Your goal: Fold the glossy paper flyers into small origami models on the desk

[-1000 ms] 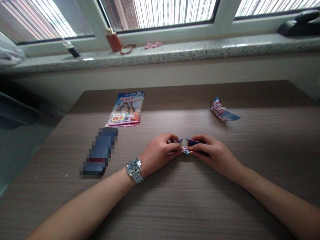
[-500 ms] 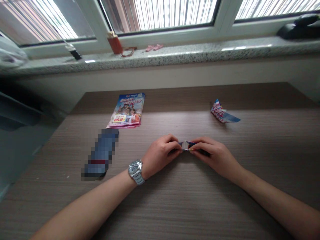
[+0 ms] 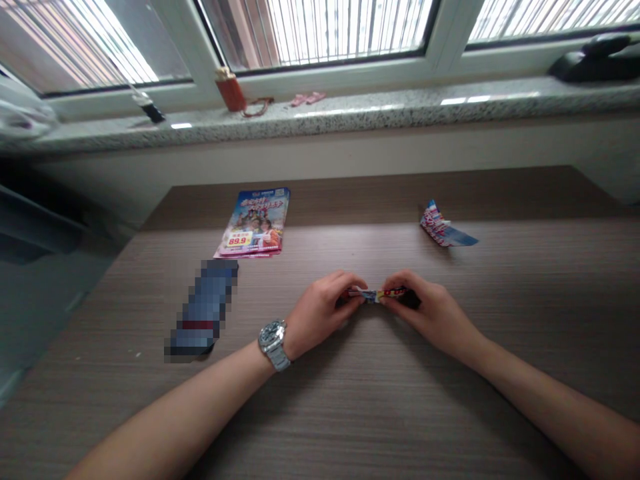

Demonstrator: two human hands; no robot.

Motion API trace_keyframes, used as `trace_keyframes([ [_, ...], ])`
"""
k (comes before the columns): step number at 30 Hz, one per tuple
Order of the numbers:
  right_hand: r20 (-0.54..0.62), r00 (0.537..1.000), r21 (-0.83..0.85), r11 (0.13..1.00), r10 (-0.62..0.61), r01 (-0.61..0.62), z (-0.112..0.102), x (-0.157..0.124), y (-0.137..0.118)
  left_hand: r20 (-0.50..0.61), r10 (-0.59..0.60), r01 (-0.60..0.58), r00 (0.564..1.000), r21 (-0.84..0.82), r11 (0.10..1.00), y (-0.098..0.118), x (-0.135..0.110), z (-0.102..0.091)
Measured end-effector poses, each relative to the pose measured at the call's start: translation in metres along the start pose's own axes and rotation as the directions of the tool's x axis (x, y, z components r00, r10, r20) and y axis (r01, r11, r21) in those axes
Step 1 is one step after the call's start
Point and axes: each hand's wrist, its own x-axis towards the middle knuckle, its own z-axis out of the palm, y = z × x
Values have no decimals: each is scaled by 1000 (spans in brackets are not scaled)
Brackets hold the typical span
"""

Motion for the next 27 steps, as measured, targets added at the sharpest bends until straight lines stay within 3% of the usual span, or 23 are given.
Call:
trace_keyframes([
  [4,24,998,-38,997,-61,62,1,1,1,20,7,-8,1000,74,997,1,1,-2],
  [9,20,986,-133,977,-163,165,4,4,5,-49,2,7,999,193,981,-5,2,1],
  [14,-22,976,-273,940,-219,205,6,6,10,-72,78,-46,994,375,926,-10,4,4],
  [16,-15,974,-325,922,-227,210,6,6,11,-11,158,-135,987,453,881,-7,4,3],
  [19,-1,970,-381,897,-242,224,6,6,12,167,253,-303,953,545,782,0,0,1],
  [21,8,969,-400,887,-249,231,6,6,12,221,244,-329,944,573,751,5,-4,2],
  [27,47,966,-490,837,-256,246,5,3,8,227,209,-304,951,566,767,11,-13,7],
])
